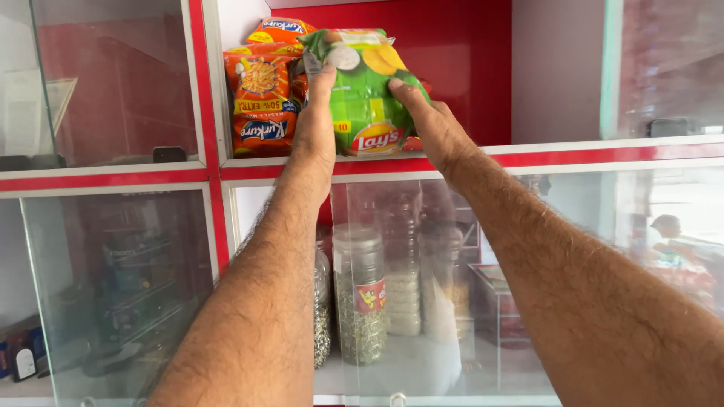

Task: Moving snack bags from shelves and hanging them on a display wire in a shop.

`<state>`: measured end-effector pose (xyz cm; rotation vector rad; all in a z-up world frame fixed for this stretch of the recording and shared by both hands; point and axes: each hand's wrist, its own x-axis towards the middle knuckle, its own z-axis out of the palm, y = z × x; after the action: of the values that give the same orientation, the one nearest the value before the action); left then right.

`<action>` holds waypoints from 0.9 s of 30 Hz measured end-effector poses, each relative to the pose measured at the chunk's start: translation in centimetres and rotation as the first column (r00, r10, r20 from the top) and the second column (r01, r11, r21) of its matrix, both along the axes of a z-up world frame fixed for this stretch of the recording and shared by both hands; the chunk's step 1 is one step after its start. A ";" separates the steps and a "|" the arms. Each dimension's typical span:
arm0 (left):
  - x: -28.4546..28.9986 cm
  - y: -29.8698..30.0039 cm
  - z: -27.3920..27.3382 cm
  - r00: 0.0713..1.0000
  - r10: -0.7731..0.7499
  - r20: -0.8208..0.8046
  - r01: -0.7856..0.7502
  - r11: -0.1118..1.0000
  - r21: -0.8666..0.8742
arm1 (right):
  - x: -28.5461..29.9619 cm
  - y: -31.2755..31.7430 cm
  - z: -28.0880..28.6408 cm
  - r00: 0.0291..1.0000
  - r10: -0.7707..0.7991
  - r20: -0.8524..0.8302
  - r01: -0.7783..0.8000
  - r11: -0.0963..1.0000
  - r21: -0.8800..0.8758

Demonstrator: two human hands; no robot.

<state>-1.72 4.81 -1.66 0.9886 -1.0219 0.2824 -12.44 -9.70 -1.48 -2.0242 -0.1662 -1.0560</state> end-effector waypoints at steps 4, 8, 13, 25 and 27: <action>-2.5 0.6 -0.9 0.996 0.046 -0.079 -0.041 0.997 0.065 | -1.3 0.3 -1.1 0.999 -0.036 -0.023 0.036 0.999 0.026; -4.4 1.7 -1.7 0.995 0.036 -0.095 -0.030 0.997 0.072 | -3.0 0.6 -1.8 1.000 -0.018 0.021 0.017 0.998 0.053; -6.6 3.2 -3.1 0.994 0.055 -0.092 -0.046 0.994 0.099 | -5.4 1.7 -4.1 0.998 -0.043 0.046 0.037 0.991 0.131; -8.8 6.4 -8.2 0.996 0.074 -0.053 -0.050 0.932 0.359 | -11.7 5.6 -10.1 0.973 0.225 -0.059 -0.185 0.903 0.387; -9.8 7.0 -9.6 0.995 0.095 -0.032 -0.068 0.875 0.478 | -12.7 6.5 -10.9 0.954 0.294 -0.060 -0.226 0.836 0.499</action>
<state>-11.47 11.82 -11.23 1.4826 -1.0229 0.0673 -25.15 -3.20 -12.37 -1.5501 -0.0890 -0.6962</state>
